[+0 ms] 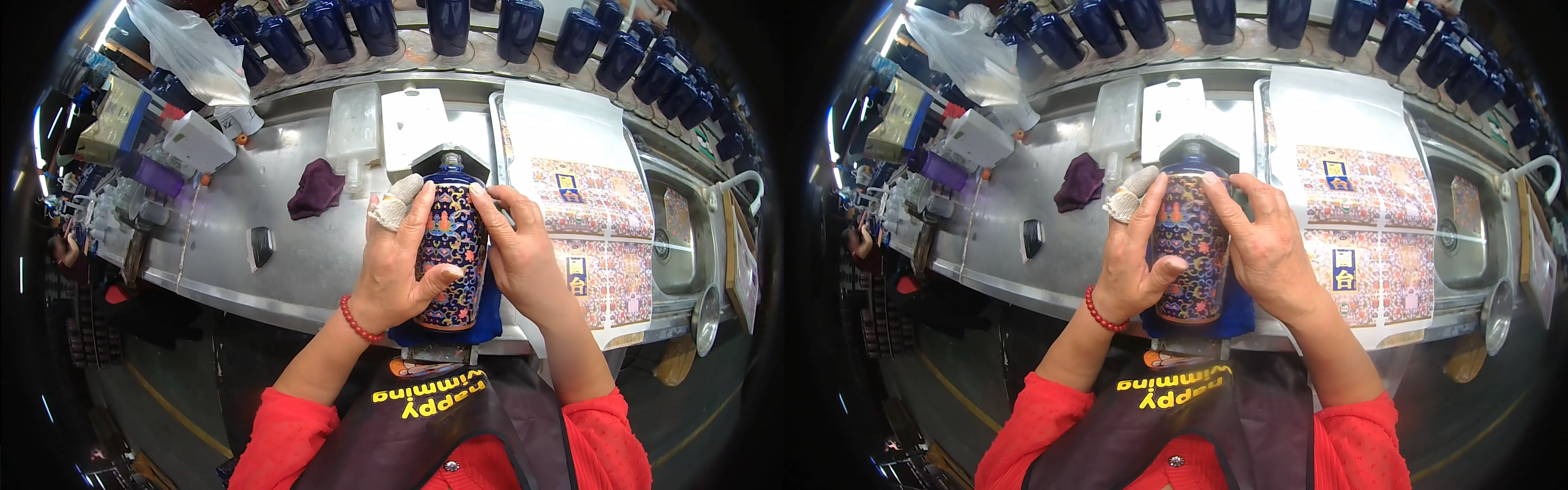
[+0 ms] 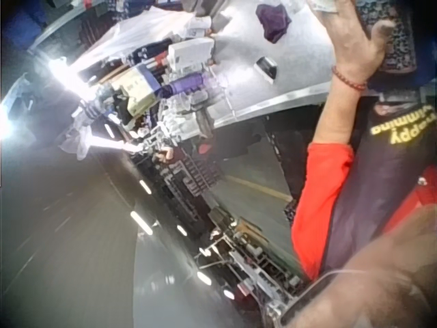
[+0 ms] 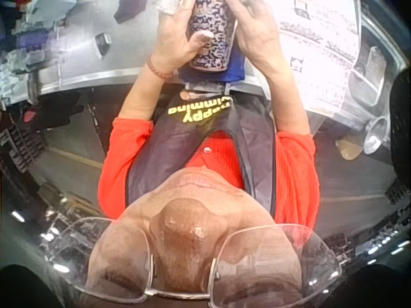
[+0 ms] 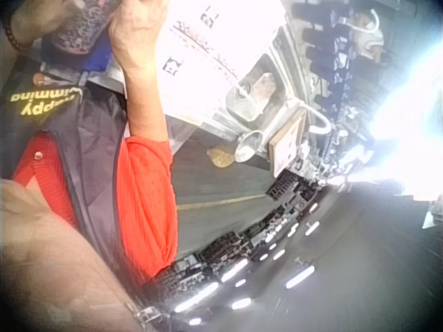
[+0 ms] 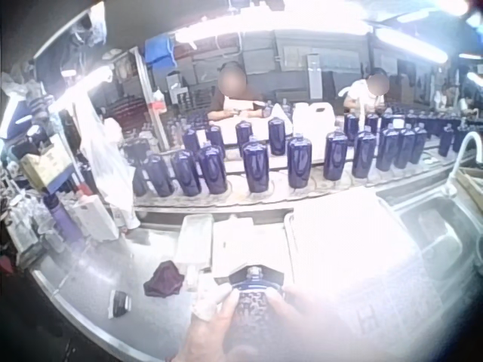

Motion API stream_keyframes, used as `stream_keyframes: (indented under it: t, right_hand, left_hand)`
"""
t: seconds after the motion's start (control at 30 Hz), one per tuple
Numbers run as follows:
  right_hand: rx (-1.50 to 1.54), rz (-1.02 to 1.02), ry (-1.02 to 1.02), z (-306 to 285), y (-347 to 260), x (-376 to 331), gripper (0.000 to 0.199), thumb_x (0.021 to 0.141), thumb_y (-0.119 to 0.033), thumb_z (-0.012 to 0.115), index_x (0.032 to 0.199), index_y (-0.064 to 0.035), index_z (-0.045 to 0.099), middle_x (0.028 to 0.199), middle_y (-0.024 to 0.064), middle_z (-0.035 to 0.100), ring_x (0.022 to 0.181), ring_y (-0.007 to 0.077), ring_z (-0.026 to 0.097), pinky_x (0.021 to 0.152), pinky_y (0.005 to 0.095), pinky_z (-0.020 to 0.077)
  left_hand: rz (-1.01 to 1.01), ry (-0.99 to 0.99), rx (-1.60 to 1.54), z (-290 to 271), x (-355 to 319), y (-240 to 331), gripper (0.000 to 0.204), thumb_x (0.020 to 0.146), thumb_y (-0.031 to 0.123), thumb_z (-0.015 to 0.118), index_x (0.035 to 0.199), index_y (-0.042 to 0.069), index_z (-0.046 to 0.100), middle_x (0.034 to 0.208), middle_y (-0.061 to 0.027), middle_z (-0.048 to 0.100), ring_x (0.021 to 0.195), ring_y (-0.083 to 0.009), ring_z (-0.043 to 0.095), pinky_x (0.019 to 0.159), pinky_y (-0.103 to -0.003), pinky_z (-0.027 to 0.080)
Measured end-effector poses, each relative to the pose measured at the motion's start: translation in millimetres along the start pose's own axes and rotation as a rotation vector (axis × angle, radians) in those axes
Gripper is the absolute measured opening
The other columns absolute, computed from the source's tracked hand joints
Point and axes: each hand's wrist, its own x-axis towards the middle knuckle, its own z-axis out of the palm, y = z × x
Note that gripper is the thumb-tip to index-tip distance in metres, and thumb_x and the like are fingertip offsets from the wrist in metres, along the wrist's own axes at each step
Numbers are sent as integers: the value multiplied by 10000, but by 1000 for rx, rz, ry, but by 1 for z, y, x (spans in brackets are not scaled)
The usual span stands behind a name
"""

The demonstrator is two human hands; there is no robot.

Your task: The person applies a decorative sticker to a blue bottle, smoothing it with a green tool and fingers. They then place the finished bottle aside and pick up another blue bottle to repeat the process.

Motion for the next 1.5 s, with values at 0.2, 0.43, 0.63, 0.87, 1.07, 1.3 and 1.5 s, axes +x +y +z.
stream_keyframes:
  t: [0.2,0.43,0.63,0.87,1.07,1.3,1.5]
  right_hand:
    - [-8,-4,5,2,1,-1,695,771,121,584,1426,-109,578,1301,232,534,1159,409,554,1001,471,480]
    - [-14,1,-9,1,0,-1,701,769,121,582,1432,-107,571,1302,227,528,1160,408,547,1003,473,477]
    - [-21,-1,-6,2,0,-2,687,777,107,581,1432,-101,569,1307,227,526,1162,408,545,1009,472,471]
    - [-8,-16,4,3,3,-3,694,776,102,581,1442,-93,556,1314,225,524,1165,412,543,1019,473,466]
    - [0,-63,32,3,5,-3,729,766,137,574,1462,-75,525,1306,234,536,1165,421,553,1015,469,474]
    - [43,-149,141,1,23,-5,571,816,143,605,1366,2,545,1252,228,620,1150,401,610,997,447,492]
    - [-70,-311,70,-22,-20,-11,396,724,10,705,1114,-31,642,1000,139,627,853,311,602,768,407,501]
  left_hand:
    - [30,-30,124,-2,3,3,971,909,688,583,1489,-75,424,1444,-285,474,1330,-437,450,1153,-604,212]
    - [-20,3,-13,-1,1,6,993,918,688,570,1490,-104,393,1441,-286,469,1335,-435,445,1158,-583,215]
    - [8,-48,87,0,1,5,1036,915,709,553,1523,-102,335,1467,-289,444,1356,-447,419,1162,-601,200]
    - [15,-58,106,-4,0,13,1140,886,783,505,1591,-60,205,1491,-252,452,1438,-489,305,1176,-653,103]
    - [61,-119,127,-4,-2,17,1139,884,798,483,1585,-63,225,1516,-251,453,1489,-464,257,1189,-647,61]
    - [-78,55,-37,-6,-46,14,1084,936,744,470,1530,-140,269,1509,-348,398,1433,-483,354,1217,-583,115]
    - [48,43,114,8,-89,28,1002,958,712,470,1528,-99,328,1466,-281,507,1418,-466,384,1204,-618,117]
